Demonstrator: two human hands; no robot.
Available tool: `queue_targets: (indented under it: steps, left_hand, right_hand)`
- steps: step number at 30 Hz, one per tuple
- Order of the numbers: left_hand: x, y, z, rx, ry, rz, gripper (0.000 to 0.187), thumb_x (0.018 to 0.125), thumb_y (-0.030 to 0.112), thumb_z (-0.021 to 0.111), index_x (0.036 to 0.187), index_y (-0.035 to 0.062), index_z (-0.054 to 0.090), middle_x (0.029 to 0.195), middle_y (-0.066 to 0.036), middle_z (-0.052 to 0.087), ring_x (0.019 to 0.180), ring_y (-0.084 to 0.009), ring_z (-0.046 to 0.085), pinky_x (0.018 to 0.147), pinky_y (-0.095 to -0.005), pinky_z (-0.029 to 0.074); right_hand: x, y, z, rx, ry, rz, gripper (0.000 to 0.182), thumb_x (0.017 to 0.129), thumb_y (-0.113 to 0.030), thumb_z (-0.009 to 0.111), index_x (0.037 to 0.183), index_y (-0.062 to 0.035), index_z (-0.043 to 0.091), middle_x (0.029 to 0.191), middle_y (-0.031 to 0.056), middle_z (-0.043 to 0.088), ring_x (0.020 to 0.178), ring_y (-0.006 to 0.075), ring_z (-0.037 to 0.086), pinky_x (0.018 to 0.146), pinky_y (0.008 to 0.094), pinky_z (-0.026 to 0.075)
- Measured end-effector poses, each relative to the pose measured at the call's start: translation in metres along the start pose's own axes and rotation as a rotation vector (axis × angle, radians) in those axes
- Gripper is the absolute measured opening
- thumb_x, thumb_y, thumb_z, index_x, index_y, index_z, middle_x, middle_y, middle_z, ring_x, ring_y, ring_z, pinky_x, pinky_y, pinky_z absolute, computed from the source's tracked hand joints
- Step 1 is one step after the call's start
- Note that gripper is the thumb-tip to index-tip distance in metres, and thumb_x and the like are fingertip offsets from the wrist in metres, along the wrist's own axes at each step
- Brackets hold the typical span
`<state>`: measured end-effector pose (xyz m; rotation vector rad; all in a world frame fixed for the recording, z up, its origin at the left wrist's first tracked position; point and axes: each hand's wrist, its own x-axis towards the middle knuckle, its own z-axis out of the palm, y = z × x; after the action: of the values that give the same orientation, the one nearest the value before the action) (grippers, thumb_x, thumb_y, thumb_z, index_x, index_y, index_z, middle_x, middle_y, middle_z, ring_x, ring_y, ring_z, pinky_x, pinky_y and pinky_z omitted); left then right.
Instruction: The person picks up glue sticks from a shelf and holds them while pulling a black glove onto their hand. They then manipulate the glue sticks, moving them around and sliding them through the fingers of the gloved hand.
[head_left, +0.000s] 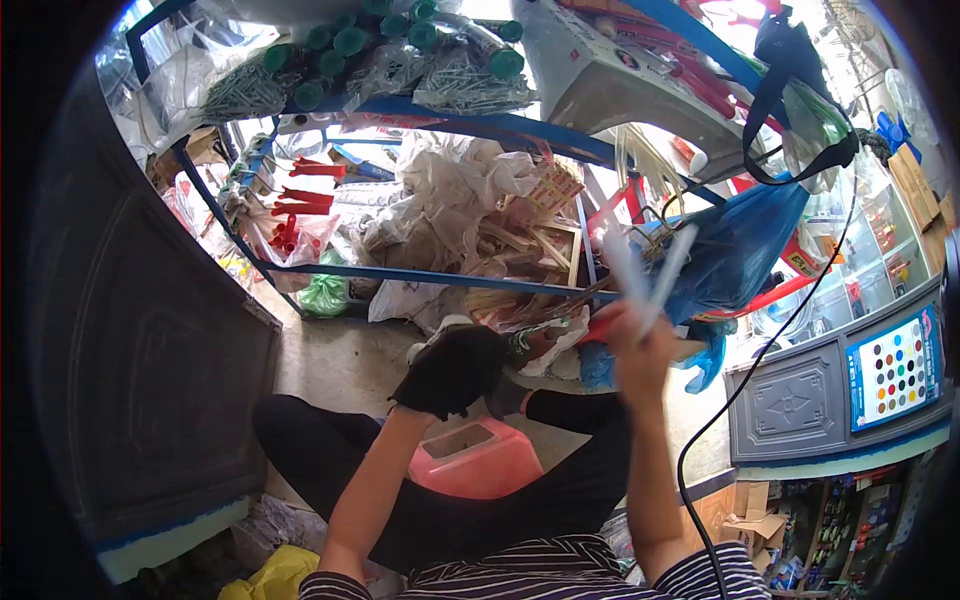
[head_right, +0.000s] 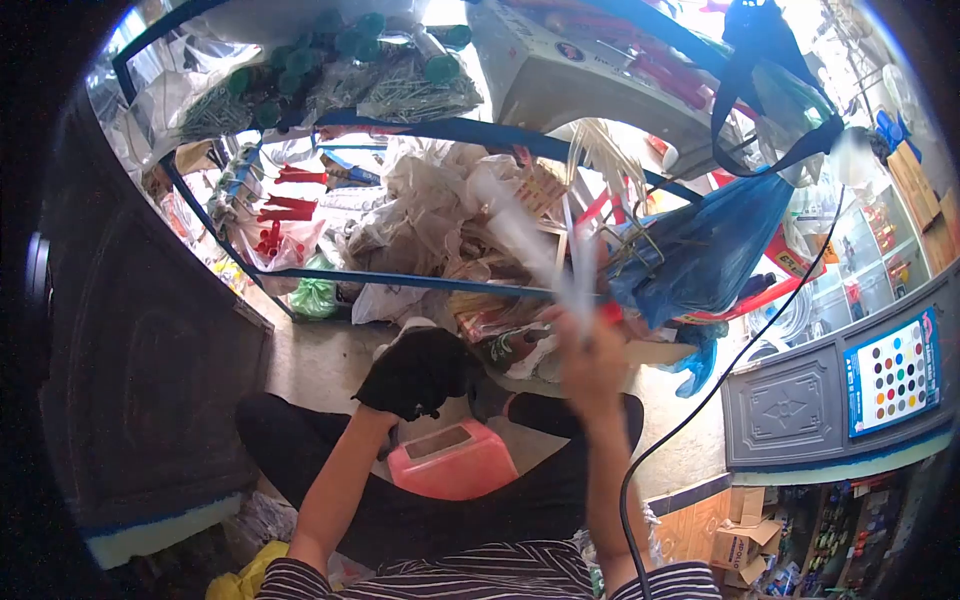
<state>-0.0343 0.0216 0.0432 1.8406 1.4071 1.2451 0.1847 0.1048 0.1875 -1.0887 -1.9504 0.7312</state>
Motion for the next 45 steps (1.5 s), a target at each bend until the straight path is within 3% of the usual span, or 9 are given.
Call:
queue_targets:
  steps: [3,5,8,10,22,28,34,39,45]
  left_hand:
    - [-0.013,-0.015,0.009,-0.721,0.171,-0.175,0.024,0.094,0.016,0.059,0.116,0.0052,0.061,0.105,-0.006,0.065,0.098,-0.0175,0.063,0.086,-0.0332,0.052]
    - [-0.015,-0.002,-0.009,-0.236,0.150,-0.175,0.028,0.096,0.013,0.057,0.122,0.0024,0.058,0.113,-0.007,0.064,0.104,-0.0164,0.062,0.087,-0.0327,0.052]
    - [-0.024,-0.033,0.004,-1.435,0.455,-0.455,0.023,0.100,0.023,0.054,0.116,0.0063,0.058,0.108,-0.008,0.065,0.101,-0.0187,0.064,0.085,-0.0316,0.053]
    - [-0.017,-0.050,0.007,-0.456,0.431,-0.185,0.017,0.099,0.024,0.056,0.102,0.0080,0.058,0.099,-0.008,0.067,0.086,-0.0204,0.067,0.070,-0.0329,0.055]
    - [-0.016,-0.019,-0.018,-0.152,0.327,-0.354,0.023,0.100,0.030,0.052,0.101,0.0071,0.058,0.096,-0.012,0.068,0.083,-0.0229,0.069,0.069,-0.0348,0.059]
    - [-0.015,-0.025,-0.011,-1.157,0.385,-0.580,0.028,0.101,0.032,0.051,0.105,0.0059,0.059,0.097,-0.013,0.068,0.087,-0.0244,0.070,0.075,-0.0366,0.061]
    - [-0.018,-0.017,0.003,-0.980,0.395,-0.448,0.027,0.101,0.033,0.054,0.107,0.0070,0.061,0.096,-0.010,0.069,0.088,-0.0205,0.070,0.071,-0.0346,0.060]
    - [-0.048,-0.087,0.026,0.113,0.270,-0.464,0.023,0.096,0.027,0.059,0.107,0.0067,0.065,0.087,-0.008,0.067,0.079,-0.0203,0.067,0.066,-0.0334,0.053]
    - [-0.113,-0.092,0.040,-0.016,0.296,-0.724,0.026,0.096,0.034,0.058,0.097,0.0090,0.065,0.079,-0.006,0.065,0.070,-0.0178,0.065,0.058,-0.0324,0.050]
  right_hand:
    - [-0.057,0.008,0.055,0.121,-0.373,0.175,0.041,0.104,-0.036,0.052,0.092,-0.0015,0.070,0.062,-0.0048,0.046,0.057,0.0054,0.042,0.052,0.0257,0.034]
    - [-0.088,0.024,0.083,0.195,-0.478,0.247,0.040,0.105,-0.036,0.051,0.097,-0.0009,0.070,0.063,-0.0051,0.044,0.057,0.0053,0.040,0.052,0.0254,0.033]
    - [-0.119,0.045,0.102,0.309,-0.580,0.392,0.041,0.106,-0.037,0.048,0.104,-0.0004,0.068,0.063,-0.0058,0.042,0.057,0.0044,0.038,0.052,0.0247,0.032]
    - [-0.127,0.054,0.104,0.368,-0.575,0.459,0.043,0.107,-0.037,0.046,0.107,0.0004,0.067,0.063,-0.0063,0.041,0.057,0.0034,0.037,0.051,0.0240,0.030]
    - [-0.119,0.051,0.102,0.474,-0.554,0.564,0.037,0.107,-0.032,0.046,0.117,-0.0011,0.064,0.068,-0.0057,0.043,0.061,0.0051,0.041,0.055,0.0237,0.033]
    - [-0.120,0.053,0.104,0.445,-0.438,0.547,0.038,0.108,-0.033,0.044,0.108,0.0003,0.061,0.063,-0.0065,0.041,0.053,0.0019,0.037,0.048,0.0209,0.029]
    - [-0.118,0.059,0.104,0.453,-0.415,0.520,0.038,0.108,-0.034,0.044,0.106,0.0002,0.061,0.062,-0.0071,0.040,0.051,0.0018,0.035,0.045,0.0204,0.027]
    - [-0.115,0.052,0.099,0.465,-0.461,0.572,0.036,0.108,-0.035,0.045,0.106,-0.0026,0.062,0.068,-0.0052,0.046,0.056,0.0022,0.041,0.050,0.0208,0.032]
    - [-0.113,0.053,0.103,0.258,-0.400,0.306,0.030,0.106,-0.028,0.048,0.107,-0.0008,0.061,0.070,0.0038,0.053,0.059,0.0186,0.054,0.057,0.0323,0.044]
